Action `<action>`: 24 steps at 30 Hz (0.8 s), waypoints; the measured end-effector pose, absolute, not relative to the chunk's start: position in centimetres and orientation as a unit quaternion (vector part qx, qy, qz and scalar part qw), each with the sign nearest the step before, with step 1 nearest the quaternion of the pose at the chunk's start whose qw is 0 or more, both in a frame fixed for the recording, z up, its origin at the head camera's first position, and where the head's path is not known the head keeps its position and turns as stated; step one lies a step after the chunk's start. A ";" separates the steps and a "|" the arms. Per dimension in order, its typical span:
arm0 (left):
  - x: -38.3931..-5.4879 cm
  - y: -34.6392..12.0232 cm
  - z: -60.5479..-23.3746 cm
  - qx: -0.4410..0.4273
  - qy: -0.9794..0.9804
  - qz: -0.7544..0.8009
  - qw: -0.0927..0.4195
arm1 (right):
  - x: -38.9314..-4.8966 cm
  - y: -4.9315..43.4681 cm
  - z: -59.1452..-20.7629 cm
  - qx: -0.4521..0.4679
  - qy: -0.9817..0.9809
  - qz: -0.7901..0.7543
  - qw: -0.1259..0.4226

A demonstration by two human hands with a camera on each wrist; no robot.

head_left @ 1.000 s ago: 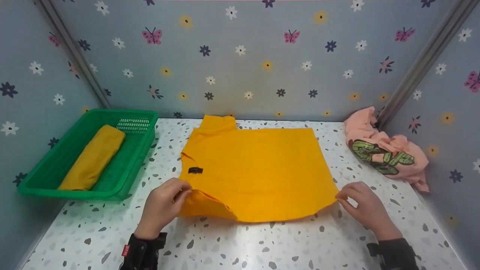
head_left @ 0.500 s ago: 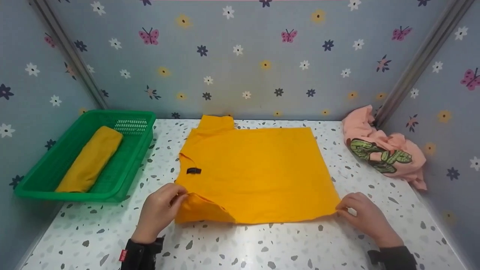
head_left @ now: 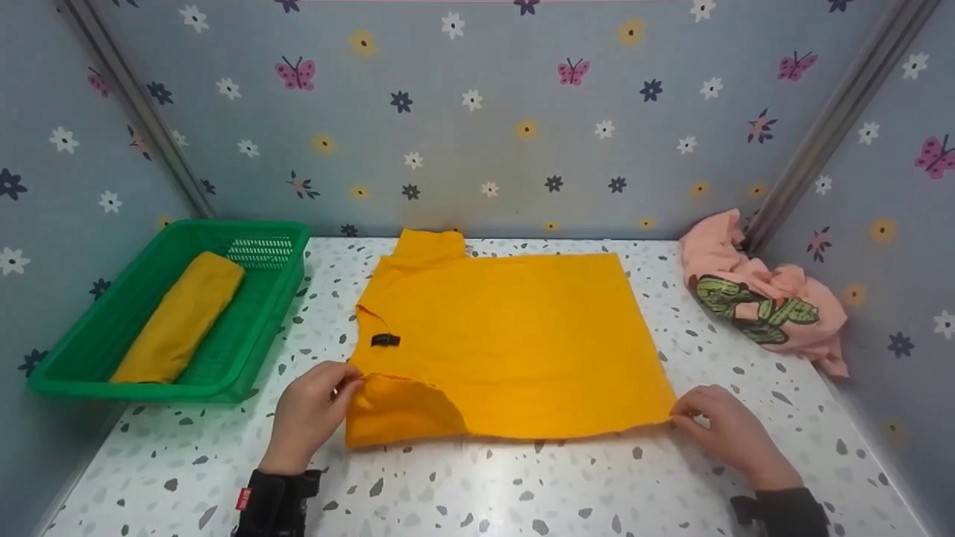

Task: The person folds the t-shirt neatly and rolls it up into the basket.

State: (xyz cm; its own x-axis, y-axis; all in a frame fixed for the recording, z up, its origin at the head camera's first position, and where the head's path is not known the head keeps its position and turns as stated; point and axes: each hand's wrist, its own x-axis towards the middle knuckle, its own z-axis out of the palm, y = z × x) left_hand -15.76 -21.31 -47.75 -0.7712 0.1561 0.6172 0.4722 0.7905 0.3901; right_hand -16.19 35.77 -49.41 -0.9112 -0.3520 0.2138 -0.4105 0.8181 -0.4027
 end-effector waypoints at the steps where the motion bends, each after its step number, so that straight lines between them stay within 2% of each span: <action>1: -15.9 -21.4 -47.7 -0.172 -0.902 -0.270 0.289 | -16.2 35.8 -49.3 0.204 -0.950 0.225 0.065; 11: -16.7 -21.3 -46.6 -0.124 -0.915 -0.286 0.258 | -17.0 35.7 -48.4 0.211 -0.947 0.222 0.093; 24: -17.1 -21.2 -46.1 -0.108 -0.914 -0.299 0.252 | -17.5 35.4 -47.6 0.177 -0.957 0.221 0.071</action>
